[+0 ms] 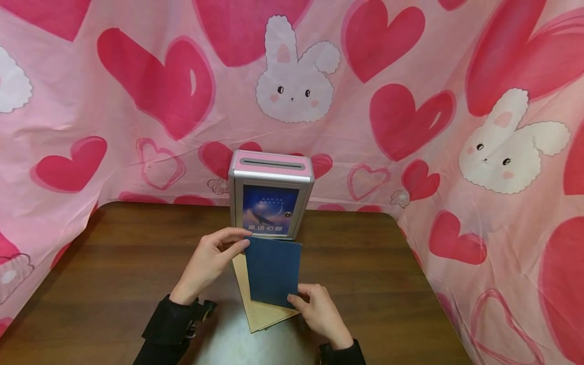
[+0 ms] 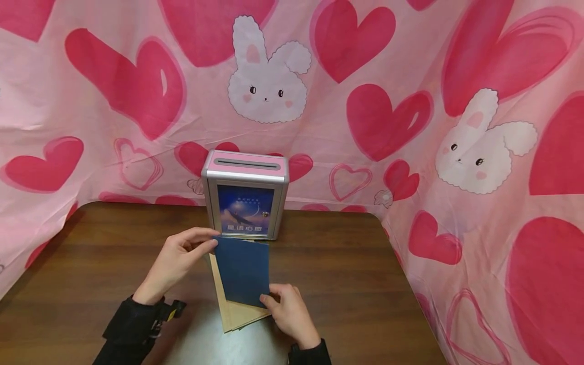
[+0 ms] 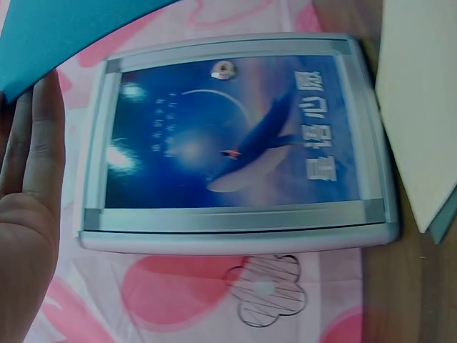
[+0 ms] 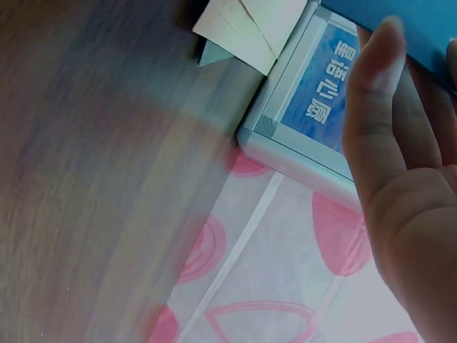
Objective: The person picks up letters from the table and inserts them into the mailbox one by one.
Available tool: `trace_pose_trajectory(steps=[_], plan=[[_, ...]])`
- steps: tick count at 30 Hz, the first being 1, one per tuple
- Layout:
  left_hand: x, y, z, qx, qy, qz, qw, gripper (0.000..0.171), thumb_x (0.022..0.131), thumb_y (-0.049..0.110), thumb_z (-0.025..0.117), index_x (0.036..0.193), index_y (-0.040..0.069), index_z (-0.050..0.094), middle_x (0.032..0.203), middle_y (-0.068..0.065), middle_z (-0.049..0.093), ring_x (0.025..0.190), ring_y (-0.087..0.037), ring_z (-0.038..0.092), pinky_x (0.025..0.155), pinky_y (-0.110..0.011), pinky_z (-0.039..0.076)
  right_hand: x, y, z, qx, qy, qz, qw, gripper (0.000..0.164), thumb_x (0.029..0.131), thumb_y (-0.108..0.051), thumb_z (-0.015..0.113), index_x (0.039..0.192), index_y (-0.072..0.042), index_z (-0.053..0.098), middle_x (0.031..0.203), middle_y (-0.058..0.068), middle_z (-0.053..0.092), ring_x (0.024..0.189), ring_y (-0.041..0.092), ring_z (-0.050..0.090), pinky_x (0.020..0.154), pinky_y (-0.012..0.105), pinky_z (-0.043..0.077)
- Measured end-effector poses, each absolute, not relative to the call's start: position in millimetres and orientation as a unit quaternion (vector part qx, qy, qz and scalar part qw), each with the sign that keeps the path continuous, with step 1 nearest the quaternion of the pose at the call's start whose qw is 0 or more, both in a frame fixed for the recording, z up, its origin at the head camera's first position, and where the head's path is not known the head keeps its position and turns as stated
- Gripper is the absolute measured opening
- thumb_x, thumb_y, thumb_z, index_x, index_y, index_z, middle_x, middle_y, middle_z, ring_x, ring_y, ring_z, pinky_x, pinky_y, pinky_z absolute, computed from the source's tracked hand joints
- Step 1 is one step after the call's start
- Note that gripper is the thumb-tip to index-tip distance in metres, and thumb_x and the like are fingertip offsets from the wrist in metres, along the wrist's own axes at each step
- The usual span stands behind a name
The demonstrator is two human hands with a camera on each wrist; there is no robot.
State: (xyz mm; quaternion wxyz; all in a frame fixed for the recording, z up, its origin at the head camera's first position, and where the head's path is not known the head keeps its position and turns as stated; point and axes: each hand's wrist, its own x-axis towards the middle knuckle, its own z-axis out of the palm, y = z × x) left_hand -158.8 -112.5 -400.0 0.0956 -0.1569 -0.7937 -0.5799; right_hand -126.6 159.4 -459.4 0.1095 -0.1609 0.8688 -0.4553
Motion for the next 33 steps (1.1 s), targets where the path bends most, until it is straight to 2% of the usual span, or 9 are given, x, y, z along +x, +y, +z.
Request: trace_pose_trajectory(steps=[3, 5, 7, 10, 12, 15, 17, 24, 33], plan=[[-154.0, -114.4, -392.8, -0.182, -0.787, -0.582, 0.092, 0.021, 0.089, 0.022, 0.066, 0.107, 0.013, 0.071, 0.096, -0.003, 0.072, 0.074, -0.015, 0.06, 0.06, -0.024, 0.051, -127.5, 158.4, -458.1, -0.174, 0.862, -0.467, 0.09, 0.014, 0.092, -0.016, 0.062, 0.097, -0.016, 0.075, 0.067, -0.004, 0.065, 0.049, 0.003, 0.046, 0.048, 0.017, 0.037], [-150.9, -115.1, -387.6, -0.211, -0.774, -0.591, 0.089, 0.018, 0.088, 0.017, 0.068, 0.103, 0.009, 0.073, 0.094, -0.004, 0.072, 0.074, -0.015, 0.061, 0.06, -0.023, 0.052, -128.7, 156.5, -456.7, -0.183, 0.862, -0.467, 0.066, 0.016, 0.091, -0.013, 0.063, 0.1, -0.016, 0.076, 0.082, -0.001, 0.074, 0.058, 0.004, 0.055, 0.055, 0.018, 0.045], [-147.7, -115.5, -382.1, -0.247, -0.749, -0.61, 0.082, 0.015, 0.086, 0.01, 0.069, 0.098, 0.004, 0.074, 0.093, -0.004, 0.073, 0.077, -0.016, 0.064, 0.064, -0.021, 0.056, -130.8, 154.4, -453.8, -0.19, 0.862, -0.468, 0.038, 0.019, 0.09, -0.01, 0.064, 0.104, -0.015, 0.076, 0.096, 0.003, 0.076, 0.067, 0.006, 0.058, 0.06, 0.022, 0.049], [-144.3, -116.6, -374.8, -0.316, -0.697, -0.64, 0.073, 0.013, 0.083, -0.002, 0.068, 0.095, -0.001, 0.074, 0.091, -0.006, 0.074, 0.08, -0.02, 0.067, 0.067, -0.021, 0.058, -134.8, 151.5, -447.1, -0.192, 0.868, -0.458, -0.005, 0.015, 0.089, -0.009, 0.065, 0.099, -0.011, 0.077, 0.085, 0.007, 0.076, 0.061, 0.007, 0.053, 0.054, 0.022, 0.046], [-142.2, -117.7, -371.6, -0.363, -0.666, -0.648, 0.068, 0.016, 0.081, -0.01, 0.067, 0.095, -0.004, 0.073, 0.092, -0.01, 0.075, 0.084, -0.023, 0.068, 0.071, -0.023, 0.059, -137.3, 149.5, -442.1, -0.196, 0.87, -0.452, -0.024, 0.016, 0.088, -0.007, 0.065, 0.099, -0.01, 0.077, 0.086, 0.007, 0.075, 0.064, 0.005, 0.058, 0.056, 0.022, 0.052], [-139.7, -120.0, -369.0, -0.419, -0.637, -0.644, 0.065, 0.024, 0.077, -0.019, 0.066, 0.096, -0.005, 0.073, 0.093, -0.016, 0.075, 0.089, -0.024, 0.068, 0.075, -0.024, 0.058, -141.0, 146.9, -435.1, -0.21, 0.866, -0.451, -0.046, 0.024, 0.088, 0.003, 0.063, 0.104, -0.009, 0.075, 0.093, 0.008, 0.076, 0.079, 0.008, 0.067, 0.071, 0.03, 0.061], [-139.2, -121.4, -367.6, -0.449, -0.622, -0.638, 0.067, 0.029, 0.074, -0.022, 0.065, 0.097, -0.006, 0.073, 0.095, -0.019, 0.074, 0.092, -0.025, 0.068, 0.08, -0.025, 0.058, -144.5, 145.2, -429.9, -0.221, 0.858, -0.459, -0.062, 0.029, 0.086, 0.005, 0.064, 0.109, -0.009, 0.073, 0.106, 0.008, 0.074, 0.097, 0.011, 0.067, 0.083, 0.039, 0.058], [-137.0, -123.0, -360.4, -0.528, -0.575, -0.621, 0.07, 0.029, 0.073, -0.021, 0.067, 0.099, -0.008, 0.071, 0.097, -0.023, 0.073, 0.096, -0.029, 0.067, 0.085, -0.029, 0.057, -155.7, 142.6, -407.3, -0.244, 0.84, -0.471, -0.113, 0.027, 0.085, -0.016, 0.07, 0.11, -0.005, 0.073, 0.118, 0.013, 0.069, 0.111, 0.016, 0.061, 0.09, 0.051, 0.052], [-123.3, -124.5, -344.1, -0.549, -0.572, -0.604, 0.086, 0.03, 0.07, -0.015, 0.073, 0.099, -0.008, 0.071, 0.099, -0.024, 0.072, 0.097, -0.029, 0.067, 0.086, -0.029, 0.057, -160.2, 137.2, -378.7, -0.239, 0.829, -0.487, -0.134, 0.025, 0.085, -0.007, 0.069, 0.109, -0.005, 0.073, 0.123, 0.008, 0.067, 0.123, 0.015, 0.052, 0.097, 0.05, 0.047]])
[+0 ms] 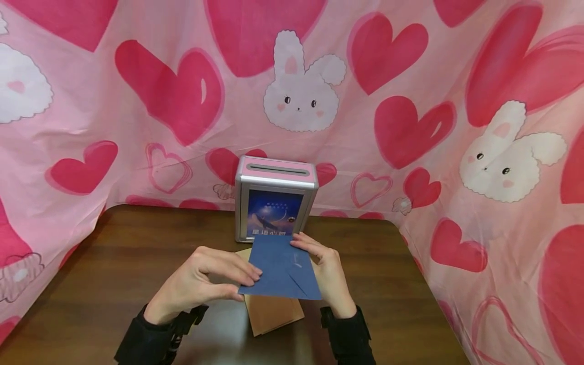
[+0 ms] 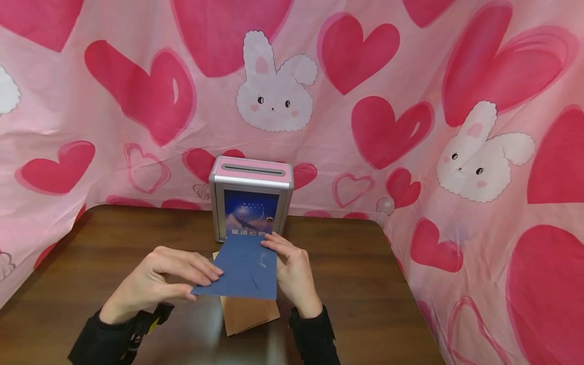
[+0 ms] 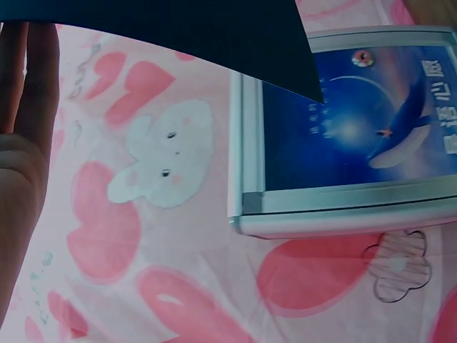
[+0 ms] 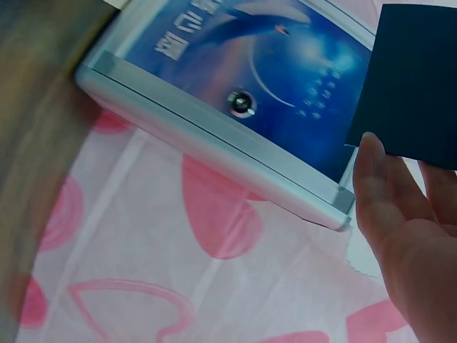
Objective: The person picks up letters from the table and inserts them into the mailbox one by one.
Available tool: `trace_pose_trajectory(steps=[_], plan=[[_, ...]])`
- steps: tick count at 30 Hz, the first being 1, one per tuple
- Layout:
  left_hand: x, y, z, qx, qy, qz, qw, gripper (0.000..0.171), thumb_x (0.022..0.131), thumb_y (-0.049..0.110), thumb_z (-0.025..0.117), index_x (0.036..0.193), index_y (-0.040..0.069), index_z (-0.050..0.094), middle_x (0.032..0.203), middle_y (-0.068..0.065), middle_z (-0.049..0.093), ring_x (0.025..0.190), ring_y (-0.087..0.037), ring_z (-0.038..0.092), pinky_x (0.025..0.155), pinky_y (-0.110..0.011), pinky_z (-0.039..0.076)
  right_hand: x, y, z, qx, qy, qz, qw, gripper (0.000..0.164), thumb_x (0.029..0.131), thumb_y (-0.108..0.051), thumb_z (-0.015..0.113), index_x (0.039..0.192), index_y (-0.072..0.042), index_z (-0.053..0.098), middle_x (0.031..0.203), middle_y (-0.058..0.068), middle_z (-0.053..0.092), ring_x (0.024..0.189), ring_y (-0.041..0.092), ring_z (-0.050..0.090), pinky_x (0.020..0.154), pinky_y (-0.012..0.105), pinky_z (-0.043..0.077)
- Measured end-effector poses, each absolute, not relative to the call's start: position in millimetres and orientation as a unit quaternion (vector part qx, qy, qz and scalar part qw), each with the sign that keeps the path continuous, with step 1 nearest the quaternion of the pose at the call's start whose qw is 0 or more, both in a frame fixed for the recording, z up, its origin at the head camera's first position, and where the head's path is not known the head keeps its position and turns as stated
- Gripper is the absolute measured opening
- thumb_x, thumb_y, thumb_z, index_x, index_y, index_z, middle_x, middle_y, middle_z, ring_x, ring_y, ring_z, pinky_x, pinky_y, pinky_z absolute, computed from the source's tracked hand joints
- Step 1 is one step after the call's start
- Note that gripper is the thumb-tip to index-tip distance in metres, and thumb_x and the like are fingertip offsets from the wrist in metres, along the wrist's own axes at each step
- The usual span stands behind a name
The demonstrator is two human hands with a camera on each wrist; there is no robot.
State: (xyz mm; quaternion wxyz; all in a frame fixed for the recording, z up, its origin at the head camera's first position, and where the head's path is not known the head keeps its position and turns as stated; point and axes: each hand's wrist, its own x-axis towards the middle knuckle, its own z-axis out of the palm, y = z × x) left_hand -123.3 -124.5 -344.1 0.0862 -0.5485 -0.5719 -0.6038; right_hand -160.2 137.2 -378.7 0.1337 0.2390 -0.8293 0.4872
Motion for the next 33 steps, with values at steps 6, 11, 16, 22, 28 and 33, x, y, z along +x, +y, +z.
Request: trace_pose_trajectory(steps=[6, 11, 16, 22, 28, 33], plan=[[-118.2, -124.0, -332.0, -0.568, -0.576, -0.577, 0.11, 0.027, 0.072, -0.006, 0.076, 0.099, -0.007, 0.071, 0.098, -0.024, 0.071, 0.098, -0.029, 0.067, 0.088, -0.027, 0.056, -159.5, 136.8, -363.5, 0.261, -0.813, 0.501, 0.136, 0.026, 0.085, -0.004, 0.068, 0.111, 0.0, 0.071, 0.124, 0.013, 0.066, 0.125, 0.021, 0.05, 0.096, 0.049, 0.048], [-121.3, -122.7, -314.9, -0.587, -0.586, -0.542, 0.136, 0.025, 0.075, 0.0, 0.076, 0.098, -0.006, 0.072, 0.097, -0.024, 0.071, 0.097, -0.029, 0.067, 0.088, -0.026, 0.056, -155.7, 133.1, -331.2, 0.283, -0.814, 0.484, 0.153, 0.025, 0.084, 0.004, 0.067, 0.109, 0.008, 0.069, 0.123, 0.023, 0.064, 0.124, 0.031, 0.05, 0.096, 0.053, 0.047], [-129.5, -123.5, -296.0, -0.596, -0.594, -0.521, 0.139, 0.024, 0.076, 0.002, 0.075, 0.099, -0.006, 0.072, 0.099, -0.025, 0.071, 0.097, -0.027, 0.067, 0.078, -0.024, 0.059, -160.3, 132.9, -301.3, 0.301, -0.808, 0.478, 0.167, 0.026, 0.082, 0.009, 0.066, 0.108, 0.014, 0.067, 0.123, 0.029, 0.061, 0.123, 0.036, 0.049, 0.095, 0.054, 0.047], [-143.7, -126.5, -271.3, -0.579, -0.617, -0.518, 0.126, 0.029, 0.072, -0.004, 0.077, 0.101, -0.004, 0.073, 0.102, -0.022, 0.072, 0.099, -0.025, 0.067, 0.083, -0.021, 0.057, -195.9, 138.6, -292.5, 0.31, -0.8, 0.485, 0.167, 0.029, 0.083, 0.002, 0.069, 0.111, 0.006, 0.069, 0.125, 0.02, 0.063, 0.122, 0.024, 0.053, 0.086, 0.048, 0.055], [-166.8, -131.8, -244.0, -0.538, -0.652, -0.517, 0.136, 0.034, 0.067, -0.017, 0.075, 0.099, -0.004, 0.074, 0.101, -0.015, 0.074, 0.097, -0.023, 0.067, 0.077, -0.019, 0.057, -233.4, 137.3, -282.7, 0.332, -0.801, 0.472, 0.162, 0.03, 0.086, -0.006, 0.068, 0.115, 0.001, 0.069, 0.123, 0.019, 0.065, 0.115, 0.023, 0.058, 0.088, 0.05, 0.054], [-187.0, -135.2, -229.6, -0.474, -0.688, -0.526, 0.158, 0.027, 0.073, -0.016, 0.071, 0.098, -0.005, 0.074, 0.1, -0.002, 0.075, 0.089, -0.022, 0.066, 0.068, -0.016, 0.054, -251.3, 132.6, -274.0, 0.291, -0.816, 0.48, 0.139, 0.029, 0.09, -0.009, 0.064, 0.118, -0.005, 0.069, 0.12, 0.015, 0.067, 0.103, 0.02, 0.062, 0.088, 0.048, 0.055]])
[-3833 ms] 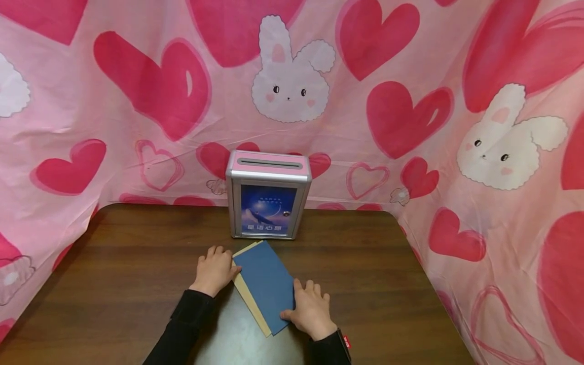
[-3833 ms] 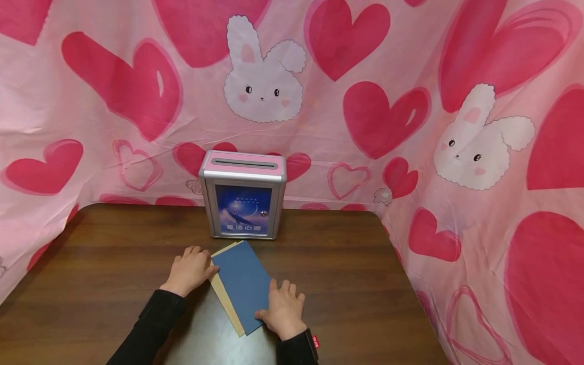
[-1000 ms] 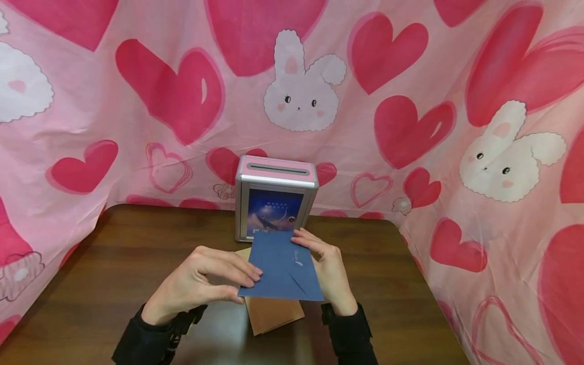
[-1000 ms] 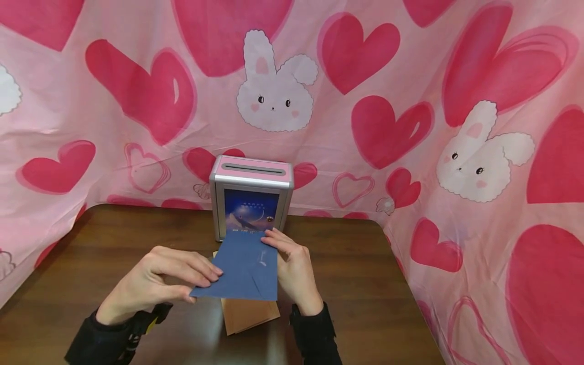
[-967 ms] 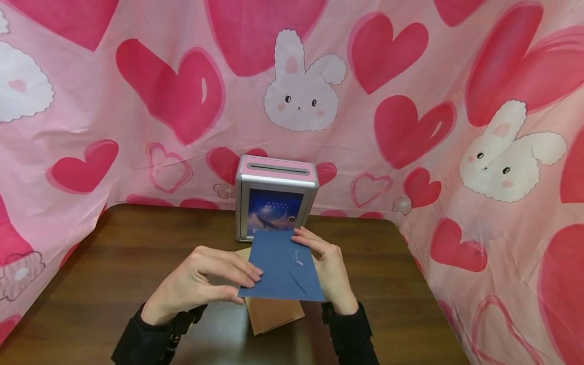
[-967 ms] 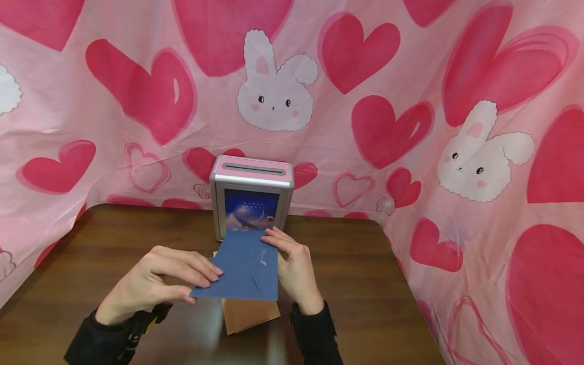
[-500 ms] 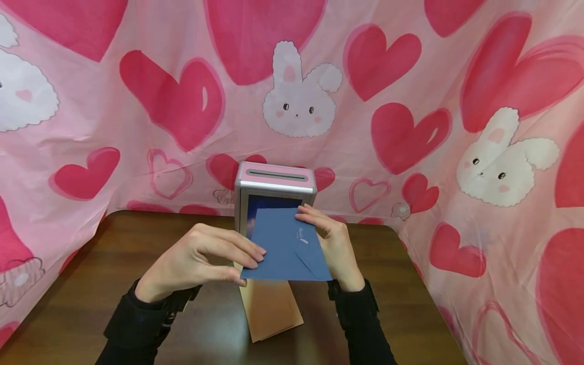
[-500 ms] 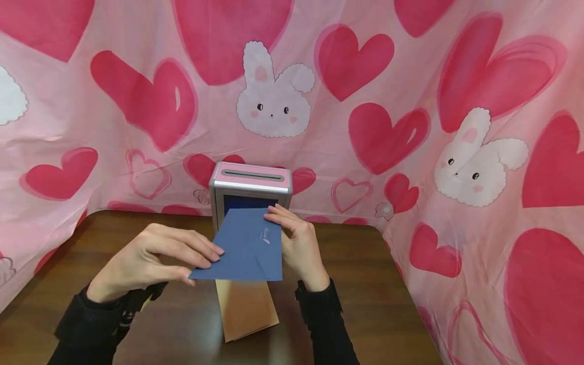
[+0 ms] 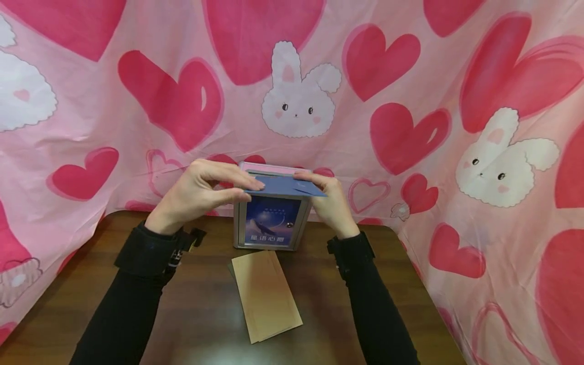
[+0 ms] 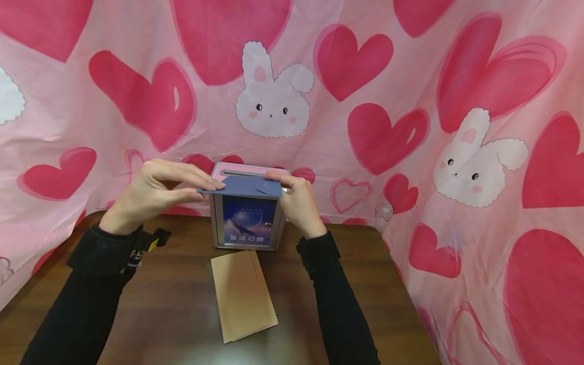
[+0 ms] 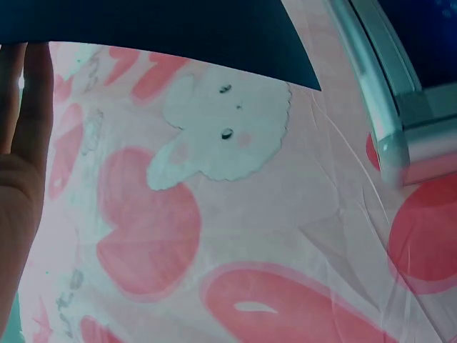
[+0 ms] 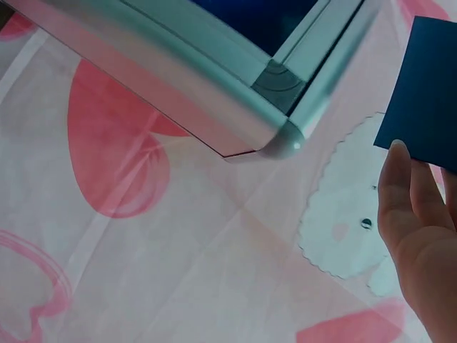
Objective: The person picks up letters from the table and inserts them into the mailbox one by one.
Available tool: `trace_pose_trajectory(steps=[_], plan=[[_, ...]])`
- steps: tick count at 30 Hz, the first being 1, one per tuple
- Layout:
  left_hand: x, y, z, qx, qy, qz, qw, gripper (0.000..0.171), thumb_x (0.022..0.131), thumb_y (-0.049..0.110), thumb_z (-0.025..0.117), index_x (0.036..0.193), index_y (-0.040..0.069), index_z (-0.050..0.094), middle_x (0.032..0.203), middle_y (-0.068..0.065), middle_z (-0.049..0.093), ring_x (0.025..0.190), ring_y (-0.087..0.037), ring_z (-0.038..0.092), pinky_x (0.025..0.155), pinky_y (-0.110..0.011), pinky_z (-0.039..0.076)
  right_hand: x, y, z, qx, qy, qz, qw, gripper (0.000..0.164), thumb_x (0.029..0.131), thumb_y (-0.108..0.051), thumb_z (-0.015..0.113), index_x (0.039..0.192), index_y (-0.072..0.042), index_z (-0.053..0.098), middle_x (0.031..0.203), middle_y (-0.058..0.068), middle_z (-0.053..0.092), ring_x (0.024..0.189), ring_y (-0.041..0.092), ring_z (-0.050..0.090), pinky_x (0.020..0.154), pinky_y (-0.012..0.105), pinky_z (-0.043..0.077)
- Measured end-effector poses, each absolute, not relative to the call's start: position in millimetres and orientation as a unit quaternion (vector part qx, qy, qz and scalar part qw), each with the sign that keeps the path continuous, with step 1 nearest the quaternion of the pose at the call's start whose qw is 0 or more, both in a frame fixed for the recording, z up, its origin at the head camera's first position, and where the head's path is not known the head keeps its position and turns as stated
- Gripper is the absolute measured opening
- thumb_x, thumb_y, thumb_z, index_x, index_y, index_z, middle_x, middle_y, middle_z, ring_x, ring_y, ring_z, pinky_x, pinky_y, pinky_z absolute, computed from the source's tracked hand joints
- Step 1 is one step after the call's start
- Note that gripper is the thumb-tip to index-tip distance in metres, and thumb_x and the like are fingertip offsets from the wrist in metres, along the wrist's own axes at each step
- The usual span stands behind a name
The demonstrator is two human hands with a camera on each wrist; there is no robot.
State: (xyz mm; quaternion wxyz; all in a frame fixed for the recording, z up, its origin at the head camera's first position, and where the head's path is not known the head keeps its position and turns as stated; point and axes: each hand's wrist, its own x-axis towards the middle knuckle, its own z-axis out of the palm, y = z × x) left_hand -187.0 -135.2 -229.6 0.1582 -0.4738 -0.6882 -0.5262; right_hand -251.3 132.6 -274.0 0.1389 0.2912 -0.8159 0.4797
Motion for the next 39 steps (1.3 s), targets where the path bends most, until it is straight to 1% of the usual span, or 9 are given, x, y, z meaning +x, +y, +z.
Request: trace_pose_trajectory(steps=[5, 7, 10, 15, 19, 26, 29, 33, 39], plan=[[-203.2, -135.4, -225.5, -0.399, -0.725, -0.535, 0.172, 0.019, 0.08, -0.003, 0.071, 0.099, -0.002, 0.075, 0.095, 0.001, 0.074, 0.083, -0.022, 0.063, 0.065, -0.016, 0.056, -266.9, 131.5, -274.6, 0.263, -0.836, 0.462, 0.137, 0.028, 0.09, -0.021, 0.064, 0.114, -0.008, 0.072, 0.116, 0.012, 0.07, 0.102, 0.018, 0.063, 0.09, 0.047, 0.054], [-207.9, -135.7, -225.1, -0.368, -0.742, -0.532, 0.175, 0.018, 0.082, 0.003, 0.072, 0.099, -0.001, 0.075, 0.092, 0.008, 0.073, 0.08, -0.021, 0.063, 0.061, -0.016, 0.054, -272.4, 131.4, -276.5, 0.26, -0.835, 0.467, 0.129, 0.026, 0.091, -0.02, 0.064, 0.111, -0.006, 0.073, 0.112, 0.014, 0.072, 0.099, 0.02, 0.065, 0.085, 0.045, 0.055], [-216.4, -136.0, -225.6, -0.346, -0.746, -0.541, 0.175, 0.019, 0.083, 0.006, 0.071, 0.1, -0.002, 0.074, 0.088, 0.012, 0.073, 0.079, -0.02, 0.064, 0.063, -0.016, 0.055, -279.4, 130.7, -278.5, 0.253, -0.838, 0.467, 0.124, 0.024, 0.091, -0.019, 0.064, 0.108, -0.004, 0.074, 0.107, 0.015, 0.073, 0.094, 0.021, 0.066, 0.079, 0.044, 0.055], [-231.3, -134.9, -226.4, -0.342, -0.72, -0.574, 0.186, 0.019, 0.083, 0.0, 0.07, 0.099, -0.008, 0.072, 0.084, 0.009, 0.074, 0.081, -0.018, 0.067, 0.072, -0.016, 0.056, -290.7, 129.4, -282.2, 0.253, -0.845, 0.457, 0.119, 0.024, 0.092, -0.018, 0.063, 0.111, -0.007, 0.073, 0.113, 0.013, 0.071, 0.106, 0.02, 0.063, 0.09, 0.046, 0.054], [-240.0, -131.9, -228.5, -0.312, -0.723, -0.579, 0.212, 0.023, 0.084, 0.005, 0.07, 0.103, -0.008, 0.071, 0.085, 0.011, 0.073, 0.082, -0.014, 0.068, 0.075, -0.016, 0.055, -296.7, 126.1, -284.6, 0.258, -0.848, 0.441, 0.138, 0.023, 0.091, -0.014, 0.063, 0.111, -0.007, 0.073, 0.114, 0.013, 0.071, 0.108, 0.019, 0.063, 0.091, 0.047, 0.054], [-254.6, -124.5, -236.0, -0.243, -0.751, -0.526, 0.318, 0.031, 0.085, 0.013, 0.07, 0.116, 0.009, 0.07, 0.097, -0.011, 0.074, 0.087, -0.013, 0.069, 0.077, -0.011, 0.054, -289.4, 123.0, -275.7, 0.256, -0.827, 0.452, 0.217, 0.033, 0.09, -0.013, 0.064, 0.122, -0.006, 0.065, 0.112, 0.014, 0.071, 0.102, 0.021, 0.063, 0.091, 0.05, 0.051], [-260.2, -120.6, -240.2, -0.248, -0.744, -0.499, 0.368, 0.036, 0.084, 0.009, 0.071, 0.12, 0.01, 0.066, 0.099, -0.016, 0.074, 0.09, -0.018, 0.07, 0.082, -0.021, 0.057, -282.4, 125.0, -266.6, 0.263, -0.799, 0.475, 0.257, 0.038, 0.091, -0.015, 0.064, 0.127, -0.004, 0.059, 0.113, 0.016, 0.07, 0.101, 0.022, 0.063, 0.091, 0.05, 0.052], [-265.9, -116.8, -247.3, -0.273, -0.726, -0.461, 0.431, 0.037, 0.081, 0.0, 0.072, 0.117, 0.006, 0.067, 0.1, -0.019, 0.074, 0.093, -0.024, 0.07, 0.081, -0.044, 0.058, -273.5, 123.7, -253.0, 0.292, -0.766, 0.473, 0.323, 0.041, 0.09, -0.014, 0.065, 0.129, -0.005, 0.057, 0.109, 0.017, 0.07, 0.095, 0.022, 0.065, 0.084, 0.046, 0.055], [-269.0, -113.9, -260.6, -0.291, -0.727, -0.436, 0.444, 0.036, 0.078, -0.006, 0.073, 0.113, 0.002, 0.069, 0.101, -0.019, 0.074, 0.09, -0.027, 0.07, 0.076, -0.05, 0.058, -269.3, 115.8, -247.3, 0.324, -0.745, 0.448, 0.374, 0.037, 0.087, -0.004, 0.067, 0.123, 0.001, 0.062, 0.095, 0.022, 0.071, 0.081, 0.027, 0.067, 0.072, 0.047, 0.059]])
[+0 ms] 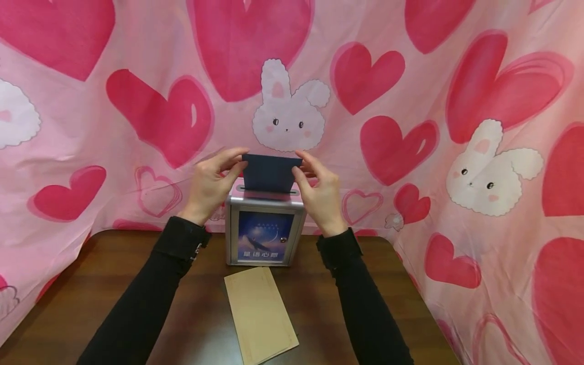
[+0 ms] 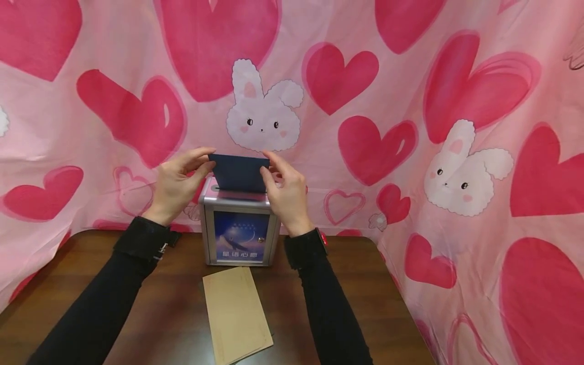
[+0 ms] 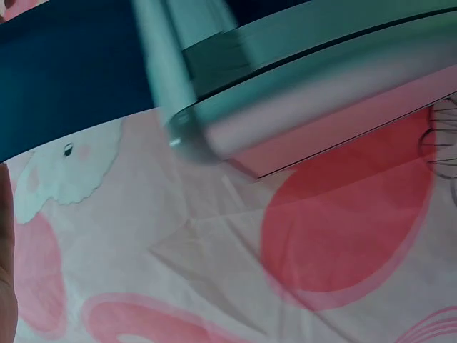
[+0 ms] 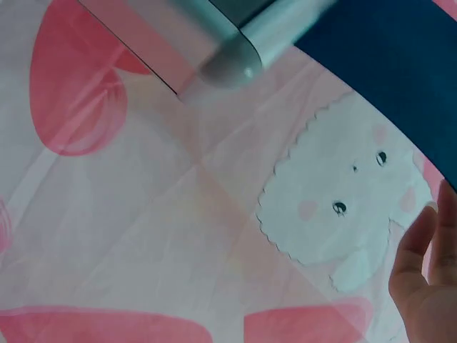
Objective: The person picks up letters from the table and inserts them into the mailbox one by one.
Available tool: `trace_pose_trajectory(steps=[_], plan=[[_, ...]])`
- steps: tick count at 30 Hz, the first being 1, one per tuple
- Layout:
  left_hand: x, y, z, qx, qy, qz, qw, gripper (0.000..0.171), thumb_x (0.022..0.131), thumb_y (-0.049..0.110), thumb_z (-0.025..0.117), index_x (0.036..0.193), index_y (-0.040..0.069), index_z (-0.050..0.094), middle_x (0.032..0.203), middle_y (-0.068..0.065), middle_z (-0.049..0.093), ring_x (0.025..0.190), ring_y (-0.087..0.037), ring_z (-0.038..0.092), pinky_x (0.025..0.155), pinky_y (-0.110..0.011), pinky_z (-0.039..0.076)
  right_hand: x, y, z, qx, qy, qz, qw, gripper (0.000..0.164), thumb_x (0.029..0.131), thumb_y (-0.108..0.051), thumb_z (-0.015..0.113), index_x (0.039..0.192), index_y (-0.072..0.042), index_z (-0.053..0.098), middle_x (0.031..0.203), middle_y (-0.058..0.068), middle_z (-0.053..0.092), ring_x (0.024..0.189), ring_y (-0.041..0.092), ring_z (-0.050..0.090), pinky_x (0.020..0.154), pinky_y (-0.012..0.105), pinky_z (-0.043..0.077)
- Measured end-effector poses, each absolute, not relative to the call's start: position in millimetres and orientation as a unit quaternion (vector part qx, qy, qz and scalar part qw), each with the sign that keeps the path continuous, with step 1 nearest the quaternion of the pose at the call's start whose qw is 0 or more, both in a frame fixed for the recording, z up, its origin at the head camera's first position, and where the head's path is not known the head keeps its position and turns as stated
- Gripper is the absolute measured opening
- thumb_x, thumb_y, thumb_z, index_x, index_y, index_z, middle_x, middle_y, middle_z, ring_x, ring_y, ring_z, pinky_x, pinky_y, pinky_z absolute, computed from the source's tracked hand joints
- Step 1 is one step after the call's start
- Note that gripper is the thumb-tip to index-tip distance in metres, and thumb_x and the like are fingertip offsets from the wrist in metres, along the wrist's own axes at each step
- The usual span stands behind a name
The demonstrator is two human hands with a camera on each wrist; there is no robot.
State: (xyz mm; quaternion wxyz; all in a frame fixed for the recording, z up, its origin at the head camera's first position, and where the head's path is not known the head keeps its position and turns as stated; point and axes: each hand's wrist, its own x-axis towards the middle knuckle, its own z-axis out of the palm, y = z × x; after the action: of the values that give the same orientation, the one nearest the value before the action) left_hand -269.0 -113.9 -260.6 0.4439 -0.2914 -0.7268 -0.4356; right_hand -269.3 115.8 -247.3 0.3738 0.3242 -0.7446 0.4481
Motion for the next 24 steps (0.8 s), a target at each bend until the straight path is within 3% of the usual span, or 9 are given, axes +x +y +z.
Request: trace_pose_trajectory(steps=[6, 15, 24], plan=[[-266.8, -113.8, -277.8, -0.28, -0.74, -0.431, 0.434, 0.035, 0.077, -0.006, 0.073, 0.111, 0.003, 0.071, 0.098, -0.019, 0.075, 0.088, -0.027, 0.07, 0.076, -0.049, 0.058, -273.4, 112.9, -259.3, 0.339, -0.742, 0.427, 0.39, 0.024, 0.087, 0.002, 0.064, 0.11, 0.001, 0.071, 0.098, 0.017, 0.074, 0.08, 0.023, 0.067, 0.069, 0.043, 0.058], [-269.2, -119.1, -297.9, -0.276, -0.759, -0.414, 0.419, 0.033, 0.079, -0.009, 0.07, 0.11, 0.001, 0.071, 0.103, -0.017, 0.074, 0.095, -0.025, 0.068, 0.079, -0.046, 0.057, -283.4, 108.6, -281.9, 0.317, -0.767, 0.394, 0.395, 0.021, 0.087, -0.003, 0.065, 0.105, -0.003, 0.074, 0.099, 0.013, 0.075, 0.082, 0.019, 0.067, 0.073, 0.04, 0.058], [-275.1, -121.0, -311.3, -0.255, -0.805, -0.369, 0.389, 0.03, 0.085, 0.0, 0.068, 0.115, 0.003, 0.069, 0.111, -0.018, 0.071, 0.106, -0.029, 0.063, 0.088, -0.051, 0.054, -287.0, 105.2, -293.9, 0.266, -0.816, 0.362, 0.363, 0.022, 0.088, -0.006, 0.063, 0.106, -0.003, 0.073, 0.101, 0.011, 0.075, 0.092, 0.02, 0.065, 0.079, 0.041, 0.056]])
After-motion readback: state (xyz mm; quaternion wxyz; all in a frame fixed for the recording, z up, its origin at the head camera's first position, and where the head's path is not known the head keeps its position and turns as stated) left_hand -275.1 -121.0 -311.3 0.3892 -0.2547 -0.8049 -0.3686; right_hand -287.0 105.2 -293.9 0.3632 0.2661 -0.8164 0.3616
